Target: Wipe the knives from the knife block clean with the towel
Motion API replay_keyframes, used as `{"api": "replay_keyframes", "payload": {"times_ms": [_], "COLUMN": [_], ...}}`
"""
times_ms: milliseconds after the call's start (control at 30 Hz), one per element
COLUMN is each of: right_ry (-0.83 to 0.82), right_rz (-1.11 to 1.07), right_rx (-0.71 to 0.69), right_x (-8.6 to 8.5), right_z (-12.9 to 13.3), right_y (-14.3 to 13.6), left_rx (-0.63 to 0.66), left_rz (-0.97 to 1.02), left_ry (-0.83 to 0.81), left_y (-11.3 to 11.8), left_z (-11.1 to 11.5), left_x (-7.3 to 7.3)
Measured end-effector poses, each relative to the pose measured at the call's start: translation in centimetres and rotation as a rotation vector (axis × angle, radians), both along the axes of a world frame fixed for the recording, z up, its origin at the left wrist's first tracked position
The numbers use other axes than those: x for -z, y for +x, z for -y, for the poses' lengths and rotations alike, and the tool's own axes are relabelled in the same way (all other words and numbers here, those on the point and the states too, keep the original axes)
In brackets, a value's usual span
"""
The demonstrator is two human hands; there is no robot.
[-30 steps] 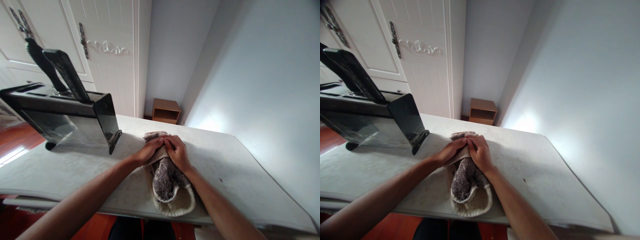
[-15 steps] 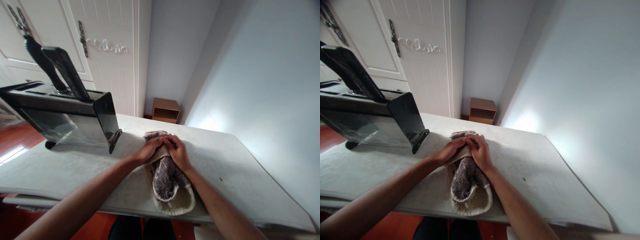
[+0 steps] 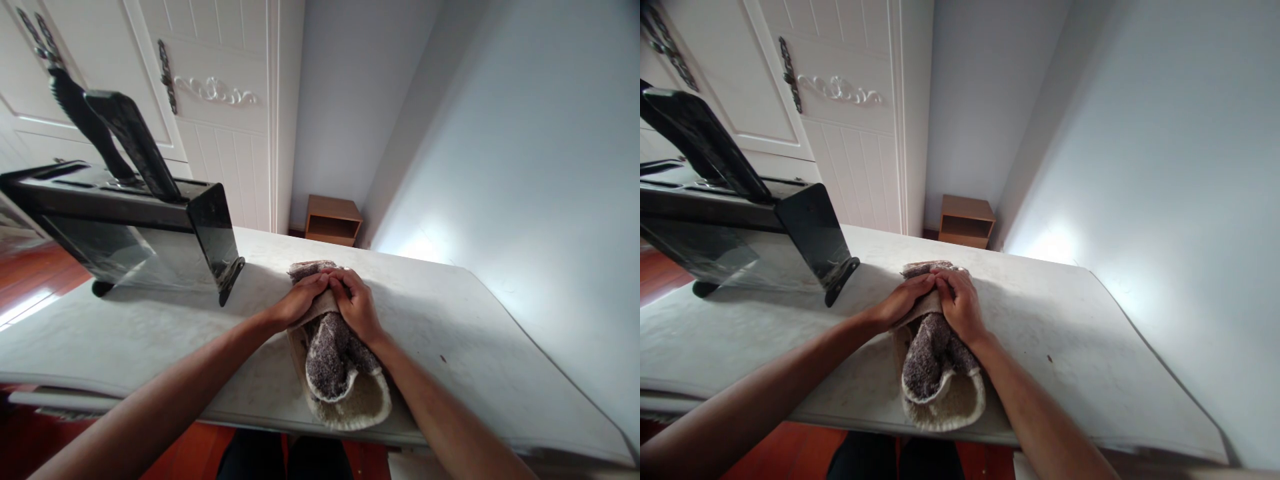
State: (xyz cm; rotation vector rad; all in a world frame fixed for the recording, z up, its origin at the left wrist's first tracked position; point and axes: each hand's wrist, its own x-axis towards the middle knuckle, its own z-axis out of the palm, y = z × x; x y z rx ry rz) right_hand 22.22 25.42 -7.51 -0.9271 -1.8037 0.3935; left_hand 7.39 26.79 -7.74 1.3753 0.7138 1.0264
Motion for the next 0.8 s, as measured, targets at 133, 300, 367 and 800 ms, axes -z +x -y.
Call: {"api": "replay_keyframes", "payload": {"times_ms": [133,300,367,800], "right_ry": [-0.005,-0.102,-0.161,-0.353], "right_rz": [-0.009,-0.133,-0.183,-0.234], "right_rx": [0.005,-0.009,-0.02,-0.158], "right_x": [0.1,0.5,0.5,-0.6], "right_z": [0.1,0.1,0.0,0.0], "right_y": [0.0,-0.1,-0.1,0.7], "left_rx": [0.006,0.011,0.022,0.124], "left_rz": [0.0,0.016,0.025,-0.02], "left_ry": [0.001,-0.019,-0.033,-0.005], "left_y": [0.0,0.0,0.0,-0.6], "left_z": [0.0,0.2,0.2,-0.3], "left_x": [-0.1,-0.4,-0.5,-0.2]}}
